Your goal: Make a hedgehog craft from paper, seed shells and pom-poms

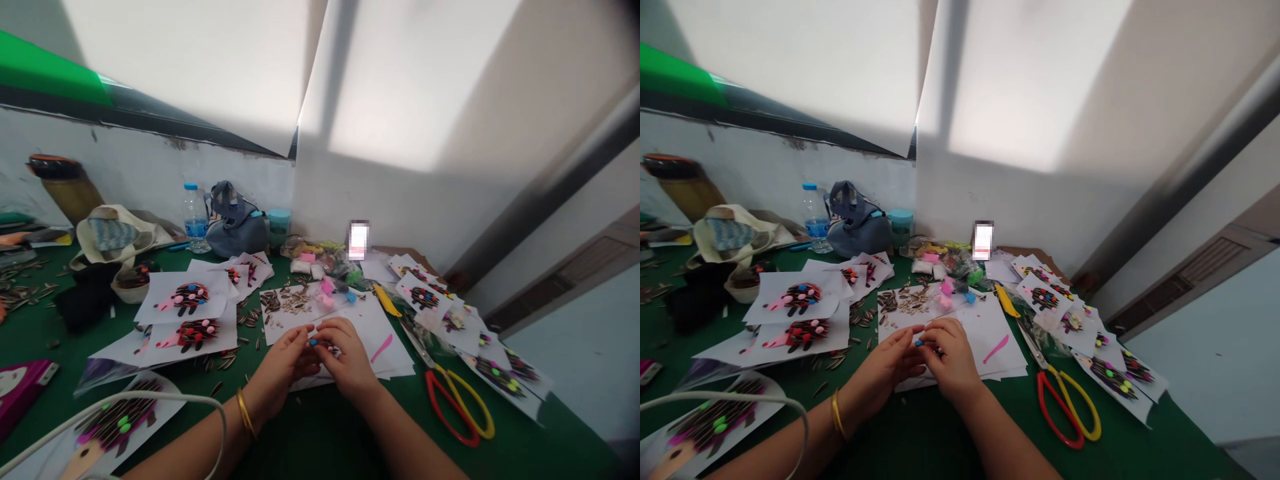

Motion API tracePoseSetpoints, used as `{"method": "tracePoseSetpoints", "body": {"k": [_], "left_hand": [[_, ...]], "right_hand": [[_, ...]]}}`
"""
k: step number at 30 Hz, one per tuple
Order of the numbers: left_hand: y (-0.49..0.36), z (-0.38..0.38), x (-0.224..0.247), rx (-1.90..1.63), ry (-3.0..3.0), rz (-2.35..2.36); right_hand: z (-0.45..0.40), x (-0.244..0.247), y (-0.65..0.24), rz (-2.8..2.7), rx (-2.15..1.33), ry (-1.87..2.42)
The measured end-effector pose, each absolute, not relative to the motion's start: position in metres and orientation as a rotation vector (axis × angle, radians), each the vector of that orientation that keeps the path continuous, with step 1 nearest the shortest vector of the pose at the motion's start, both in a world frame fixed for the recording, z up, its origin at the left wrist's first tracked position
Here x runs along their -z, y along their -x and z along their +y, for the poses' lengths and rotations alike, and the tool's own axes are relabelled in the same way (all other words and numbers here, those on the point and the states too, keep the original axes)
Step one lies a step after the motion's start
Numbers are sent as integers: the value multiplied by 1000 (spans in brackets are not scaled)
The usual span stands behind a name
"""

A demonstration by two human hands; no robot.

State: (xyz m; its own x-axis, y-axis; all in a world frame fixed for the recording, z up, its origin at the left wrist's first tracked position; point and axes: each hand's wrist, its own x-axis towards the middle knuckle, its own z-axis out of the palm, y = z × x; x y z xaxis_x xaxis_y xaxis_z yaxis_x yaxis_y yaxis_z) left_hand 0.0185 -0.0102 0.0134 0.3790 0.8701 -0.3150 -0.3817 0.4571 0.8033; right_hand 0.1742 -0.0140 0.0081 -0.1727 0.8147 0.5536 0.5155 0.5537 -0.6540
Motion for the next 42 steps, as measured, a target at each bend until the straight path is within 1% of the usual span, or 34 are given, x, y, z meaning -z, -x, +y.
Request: {"method": "tracePoseSetpoints", "body": {"k": [7, 19, 26, 34, 42], "left_hand": [[-14, -7, -10, -847, -968, 959], [-16, -8, -15, -890, -937, 979], [-15, -5, -11, -845, -968, 935], [-16, -6, -14, -885, -855, 870], [-17, -6, -12, -862, -948, 897]], "right_hand": [[-14, -10, -176, -1881, -365, 1087], [-13, -10, -177, -1881, -405, 1045], [-13, -9, -176, -1870, -420, 1048], [-14, -13, -180, -1815, -484, 1038], [-14, -10, -176, -1845, -493, 1089]]}}
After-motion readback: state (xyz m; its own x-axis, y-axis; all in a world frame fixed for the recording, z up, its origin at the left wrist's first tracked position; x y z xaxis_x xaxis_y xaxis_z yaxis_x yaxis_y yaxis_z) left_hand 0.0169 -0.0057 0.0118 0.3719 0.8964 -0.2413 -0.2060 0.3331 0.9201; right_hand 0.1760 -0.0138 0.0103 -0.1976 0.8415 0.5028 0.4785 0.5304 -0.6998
